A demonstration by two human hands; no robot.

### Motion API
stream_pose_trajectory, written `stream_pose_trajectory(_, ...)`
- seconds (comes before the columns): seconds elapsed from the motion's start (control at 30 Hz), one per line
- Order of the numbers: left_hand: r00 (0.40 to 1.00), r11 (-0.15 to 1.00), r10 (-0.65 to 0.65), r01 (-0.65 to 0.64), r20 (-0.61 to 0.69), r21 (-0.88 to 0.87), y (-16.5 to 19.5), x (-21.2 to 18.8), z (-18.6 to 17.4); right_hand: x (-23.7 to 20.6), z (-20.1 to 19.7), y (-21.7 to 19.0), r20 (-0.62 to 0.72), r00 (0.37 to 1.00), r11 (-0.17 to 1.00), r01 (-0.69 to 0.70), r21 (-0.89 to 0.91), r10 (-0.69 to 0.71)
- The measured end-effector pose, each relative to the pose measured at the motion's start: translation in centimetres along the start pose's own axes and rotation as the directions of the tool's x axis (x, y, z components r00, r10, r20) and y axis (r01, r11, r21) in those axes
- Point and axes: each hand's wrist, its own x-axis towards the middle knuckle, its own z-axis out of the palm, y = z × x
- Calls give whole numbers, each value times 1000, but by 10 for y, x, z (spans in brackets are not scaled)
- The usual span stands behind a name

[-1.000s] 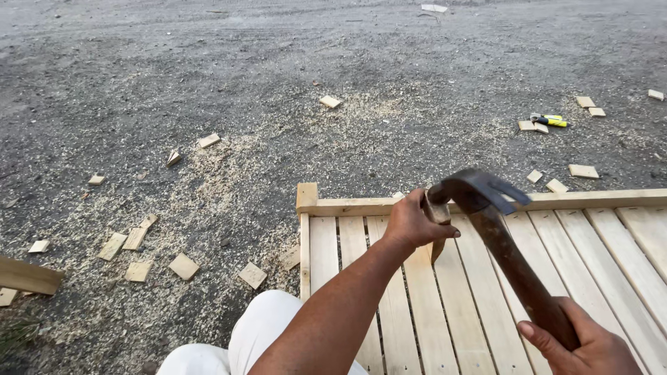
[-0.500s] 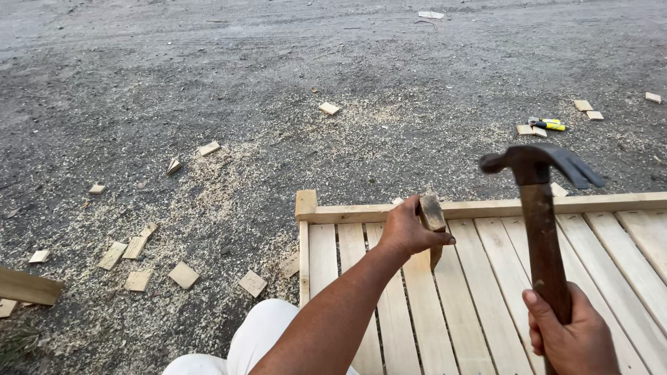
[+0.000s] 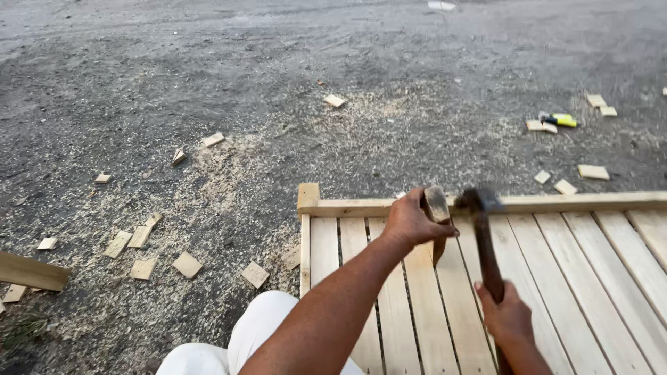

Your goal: The person kneels beside a wooden slatted pallet frame on gravel and hammers nails along its edge rail, using a small wood block to hold nails while driving them. They pick nails from a pink bowl, position a wood strip, and continue hammering nails into the frame.

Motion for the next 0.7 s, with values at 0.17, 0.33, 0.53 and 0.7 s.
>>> stream_pose_trajectory(0.17,1000,1000,-21,21,4,3,-2,4,4,-2,-8,25,-127,978,956,192,224,-166)
stream_pose_trajectory(0.33,1000,1000,-6,7,19,-26,-9,11,8,27,22,43,11,975,934,217,-282,-223)
stream_pose_trajectory(0.53,999,1000,28,-29,-22,-5,-11,14,5,21,17,18,71,997,986,14,-166,-2)
stream_pose_trajectory(0.7,999,999,17,-16,-32,29,-10,13,6,-8,8,28,-121,976,979,193,71,-183)
